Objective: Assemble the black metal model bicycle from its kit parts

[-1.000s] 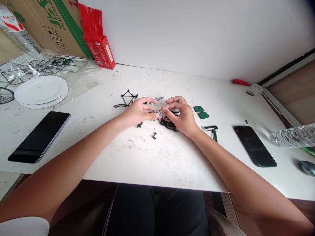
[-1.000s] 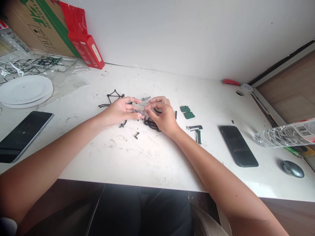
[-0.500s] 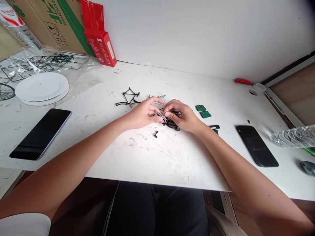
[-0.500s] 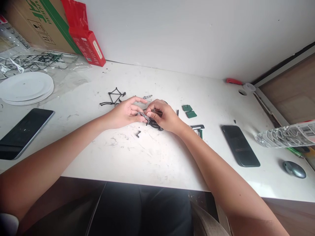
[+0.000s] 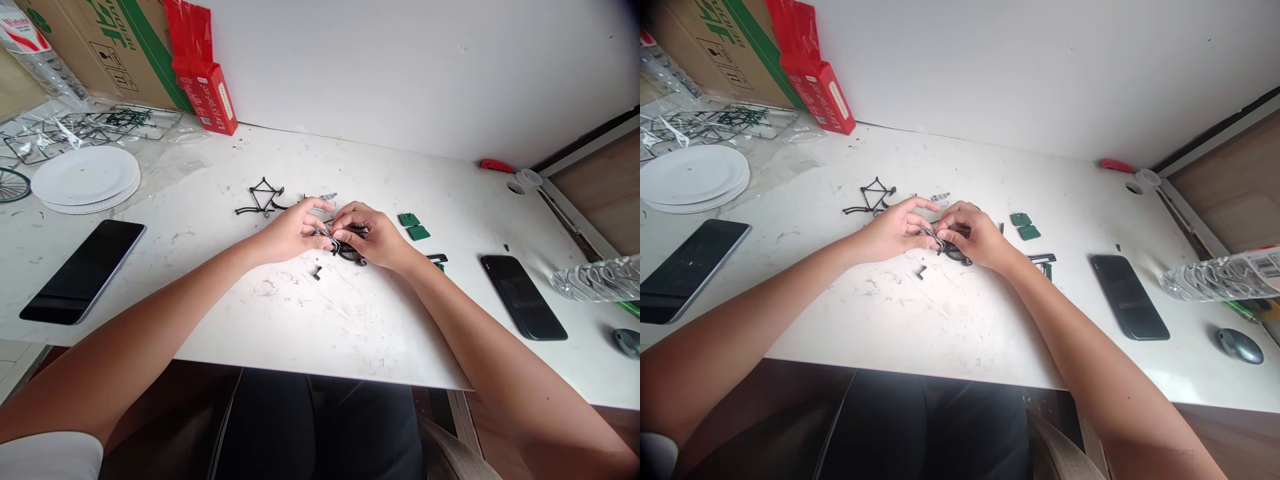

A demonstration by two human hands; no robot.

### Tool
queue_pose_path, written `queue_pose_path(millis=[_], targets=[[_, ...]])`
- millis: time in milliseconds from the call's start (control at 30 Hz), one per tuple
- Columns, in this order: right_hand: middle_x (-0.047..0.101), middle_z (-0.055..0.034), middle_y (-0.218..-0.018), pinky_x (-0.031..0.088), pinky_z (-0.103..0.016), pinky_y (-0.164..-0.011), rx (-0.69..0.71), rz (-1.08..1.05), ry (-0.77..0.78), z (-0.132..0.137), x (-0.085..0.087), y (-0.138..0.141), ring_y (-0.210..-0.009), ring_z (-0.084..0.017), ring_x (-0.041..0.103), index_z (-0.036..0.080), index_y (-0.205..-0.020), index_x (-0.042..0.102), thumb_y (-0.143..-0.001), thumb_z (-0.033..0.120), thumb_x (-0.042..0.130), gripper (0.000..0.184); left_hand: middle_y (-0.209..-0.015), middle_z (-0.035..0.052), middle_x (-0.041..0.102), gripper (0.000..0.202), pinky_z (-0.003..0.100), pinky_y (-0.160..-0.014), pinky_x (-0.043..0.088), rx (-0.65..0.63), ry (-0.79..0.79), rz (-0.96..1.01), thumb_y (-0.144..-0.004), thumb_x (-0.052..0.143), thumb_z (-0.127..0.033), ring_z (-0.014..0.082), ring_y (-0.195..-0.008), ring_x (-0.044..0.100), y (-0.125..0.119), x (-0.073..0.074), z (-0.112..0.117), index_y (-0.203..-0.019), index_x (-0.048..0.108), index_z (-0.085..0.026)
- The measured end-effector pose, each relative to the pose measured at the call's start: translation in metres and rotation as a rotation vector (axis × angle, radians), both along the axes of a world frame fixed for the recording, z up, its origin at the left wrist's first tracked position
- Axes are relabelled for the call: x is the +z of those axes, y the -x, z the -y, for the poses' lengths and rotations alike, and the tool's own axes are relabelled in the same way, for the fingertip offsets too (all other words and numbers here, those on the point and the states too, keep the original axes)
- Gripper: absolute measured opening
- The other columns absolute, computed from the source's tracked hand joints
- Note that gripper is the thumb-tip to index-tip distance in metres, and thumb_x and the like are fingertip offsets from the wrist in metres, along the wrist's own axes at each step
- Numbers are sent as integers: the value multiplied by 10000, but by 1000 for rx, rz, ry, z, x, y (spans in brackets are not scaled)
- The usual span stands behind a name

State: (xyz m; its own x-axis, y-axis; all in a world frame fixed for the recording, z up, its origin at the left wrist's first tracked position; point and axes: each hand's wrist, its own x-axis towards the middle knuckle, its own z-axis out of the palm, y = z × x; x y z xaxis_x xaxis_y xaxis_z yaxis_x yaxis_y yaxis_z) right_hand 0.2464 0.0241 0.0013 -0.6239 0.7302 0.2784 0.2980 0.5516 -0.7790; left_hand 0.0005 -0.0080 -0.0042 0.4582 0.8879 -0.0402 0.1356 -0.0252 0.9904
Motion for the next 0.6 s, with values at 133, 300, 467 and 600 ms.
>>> queue_pose_path(millis=[133,300,467,600], targets=[[742,-113,-1112,573,-494,-889,5,-10,-13,0,1,0,-1048,-289,686,263,-971,803,-1028,507,741,257,-1081,65,792,576,459,-984,591,37,-38,-1,-915,843,-196,238,-998,823,-4,-1,1,-1417,567,-244],[749,-111,-1120,581,-483,-877,-10,-3,-38,0,2,0,-1041,-285,693,262,-985,793,-1041,453,731,208,-1040,33,770,499,409,-930,599,44,-121,36,-949,803,-192,207,-955,820,-7,-5,2,-1387,574,-255],[756,-102,-1105,563,-507,-960,-24,3,-144,1,0,2,-1098,-296,685,263,-989,778,-1065,403,709,173,-1066,30,781,498,395,-935,595,51,-172,-8,-958,788,-185,206,-984,820,-5,-3,1,-1398,570,-267],[766,-95,-1089,561,-500,-959,-37,6,-260,3,-2,4,-1089,-289,679,259,-987,772,-1081,363,690,163,-1065,30,792,489,407,-948,593,63,-197,-45,-967,773,-195,210,-994,816,-4,0,2,-1404,571,-279]])
